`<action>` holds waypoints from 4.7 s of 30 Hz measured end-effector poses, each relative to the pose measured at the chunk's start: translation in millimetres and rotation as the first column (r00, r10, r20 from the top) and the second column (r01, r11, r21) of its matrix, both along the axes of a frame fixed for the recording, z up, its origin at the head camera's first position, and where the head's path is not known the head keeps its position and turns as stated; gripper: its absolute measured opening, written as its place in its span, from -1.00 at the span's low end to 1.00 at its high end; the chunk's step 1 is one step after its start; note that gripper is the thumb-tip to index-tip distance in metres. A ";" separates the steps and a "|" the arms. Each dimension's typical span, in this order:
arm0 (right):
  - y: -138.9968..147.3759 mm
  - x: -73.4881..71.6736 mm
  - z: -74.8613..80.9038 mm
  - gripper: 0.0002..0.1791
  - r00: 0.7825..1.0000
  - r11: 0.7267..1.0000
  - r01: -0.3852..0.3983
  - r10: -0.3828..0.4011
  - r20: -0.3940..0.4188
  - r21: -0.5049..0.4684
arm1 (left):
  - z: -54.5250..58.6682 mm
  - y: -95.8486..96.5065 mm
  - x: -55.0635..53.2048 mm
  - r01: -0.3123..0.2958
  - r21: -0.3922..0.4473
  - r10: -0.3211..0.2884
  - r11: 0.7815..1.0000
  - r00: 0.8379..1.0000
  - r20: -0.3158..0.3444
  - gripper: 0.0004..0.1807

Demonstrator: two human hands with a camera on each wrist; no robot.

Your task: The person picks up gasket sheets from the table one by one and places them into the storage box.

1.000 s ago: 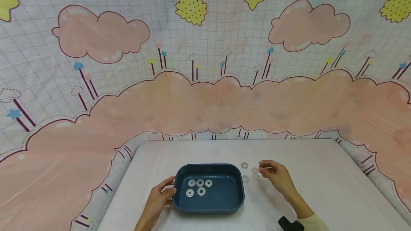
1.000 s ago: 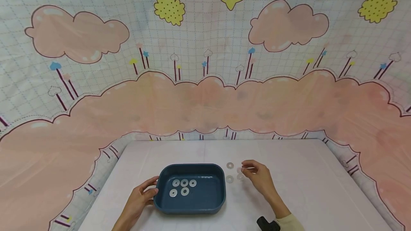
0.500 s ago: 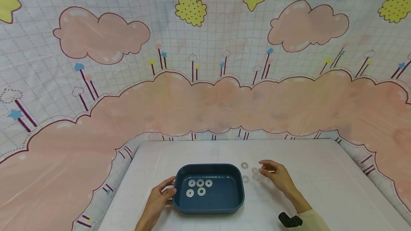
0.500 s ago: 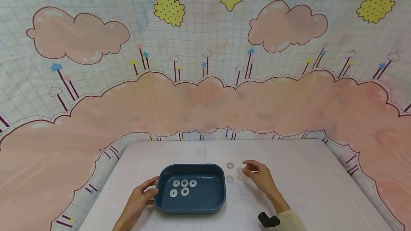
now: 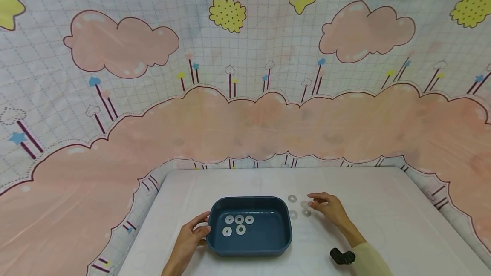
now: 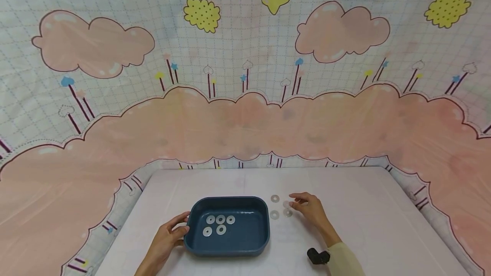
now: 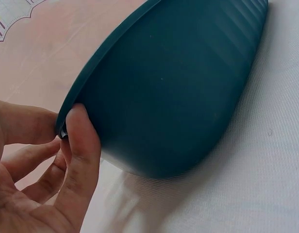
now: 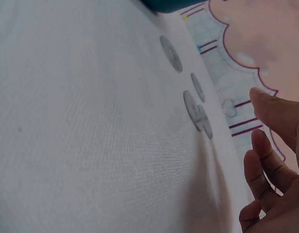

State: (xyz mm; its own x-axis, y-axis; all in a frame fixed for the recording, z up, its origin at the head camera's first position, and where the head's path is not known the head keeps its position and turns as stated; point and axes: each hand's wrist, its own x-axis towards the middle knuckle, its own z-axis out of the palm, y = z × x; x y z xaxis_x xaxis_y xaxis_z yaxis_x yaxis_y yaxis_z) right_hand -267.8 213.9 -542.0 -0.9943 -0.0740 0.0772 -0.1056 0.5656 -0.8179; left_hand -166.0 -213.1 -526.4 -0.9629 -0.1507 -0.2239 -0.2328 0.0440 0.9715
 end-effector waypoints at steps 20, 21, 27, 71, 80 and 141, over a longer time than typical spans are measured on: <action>-4.2 -13.7 -18.3 -0.66 0.999 0.994 0.006 -0.011 0.043 0.107 | -1.1 -1.8 -0.8 0.015 0.000 -0.015 1.000 1.000 0.002 -0.44; -4.2 -13.6 -18.7 -0.66 0.999 0.993 0.006 -0.012 0.045 0.116 | -1.2 -1.6 -1.0 0.014 0.001 -0.014 1.000 1.000 0.003 -0.44; -4.3 -15.1 -21.6 -0.64 0.998 0.988 0.003 -0.012 0.056 0.156 | -1.0 -0.7 -0.8 0.010 -0.001 -0.010 1.000 1.000 0.012 -0.45; -9.6 -10.8 -22.9 -0.83 0.998 0.990 0.060 -0.058 -0.018 0.125 | -1.1 -3.4 1.1 0.011 -0.005 -0.011 1.000 1.000 -0.002 -0.45; -8.4 -4.6 -16.7 -0.85 0.998 0.996 0.051 -0.047 -0.052 0.070 | -4.7 -4.1 0.3 0.010 -0.001 -0.010 1.000 1.000 0.001 -0.45; -52.3 53.0 58.4 -0.69 0.986 0.901 0.022 0.053 0.160 -0.433 | -3.0 -5.2 1.6 0.008 0.011 -0.008 1.000 1.000 -0.001 -0.47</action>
